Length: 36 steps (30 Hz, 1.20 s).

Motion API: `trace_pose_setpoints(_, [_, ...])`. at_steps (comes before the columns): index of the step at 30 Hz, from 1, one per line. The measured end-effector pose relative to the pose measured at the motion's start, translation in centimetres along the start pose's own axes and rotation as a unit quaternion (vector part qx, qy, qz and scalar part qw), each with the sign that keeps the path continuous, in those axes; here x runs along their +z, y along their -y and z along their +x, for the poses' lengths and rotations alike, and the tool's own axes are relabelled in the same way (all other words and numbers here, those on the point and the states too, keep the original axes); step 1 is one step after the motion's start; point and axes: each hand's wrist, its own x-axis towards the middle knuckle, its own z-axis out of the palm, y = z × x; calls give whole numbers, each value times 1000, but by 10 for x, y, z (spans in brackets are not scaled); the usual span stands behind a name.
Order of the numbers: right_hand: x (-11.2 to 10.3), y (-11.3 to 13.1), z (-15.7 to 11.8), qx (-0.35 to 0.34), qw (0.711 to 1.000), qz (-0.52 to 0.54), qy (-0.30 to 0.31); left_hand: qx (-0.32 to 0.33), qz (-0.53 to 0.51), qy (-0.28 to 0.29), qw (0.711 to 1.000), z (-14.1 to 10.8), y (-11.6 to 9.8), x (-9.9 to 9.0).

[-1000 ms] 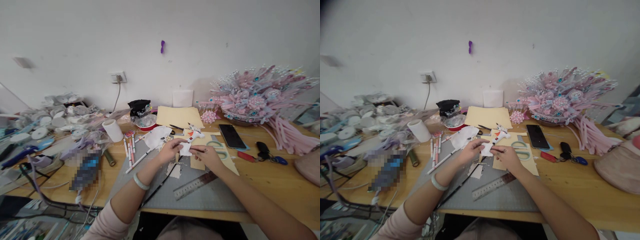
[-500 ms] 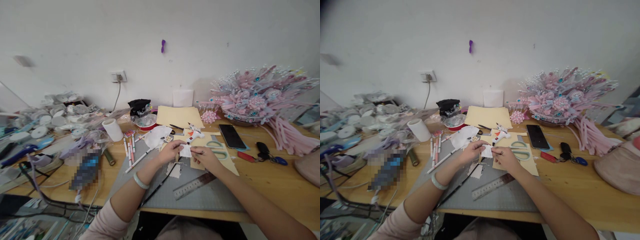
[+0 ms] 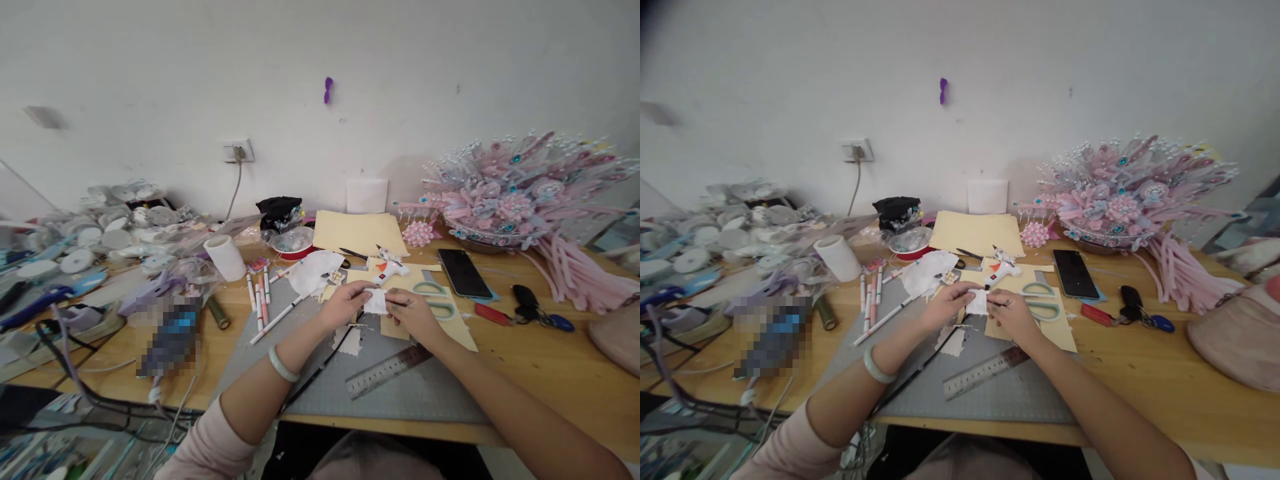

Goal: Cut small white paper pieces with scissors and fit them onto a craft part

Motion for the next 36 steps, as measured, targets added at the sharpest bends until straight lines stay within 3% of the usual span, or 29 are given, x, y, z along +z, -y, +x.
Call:
trace_pose_setpoints(5, [0, 0, 0, -38, 999, -28, -9, 0, -4, -7, 1000, -1, -3, 0])
trace_pose_setpoints(12, [2, 0, -2, -37, 999, 15, -12, 5, -19, -24, 1000, -1, -9, 1])
trace_pose_setpoints(17, [2, 4, 0, 12, 997, 71, -26, -4, -22, -45, 999, 0, -11, 2])
trace_pose_setpoints(22, [-4, 4, 7, 62, 993, 101, 19, -12, -19, -43, 999, -1, -13, 2])
trace_pose_setpoints(36, [-3, 16, 2, 78, 983, 166, 15, -21, -81, -60, 995, 1, -10, 3])
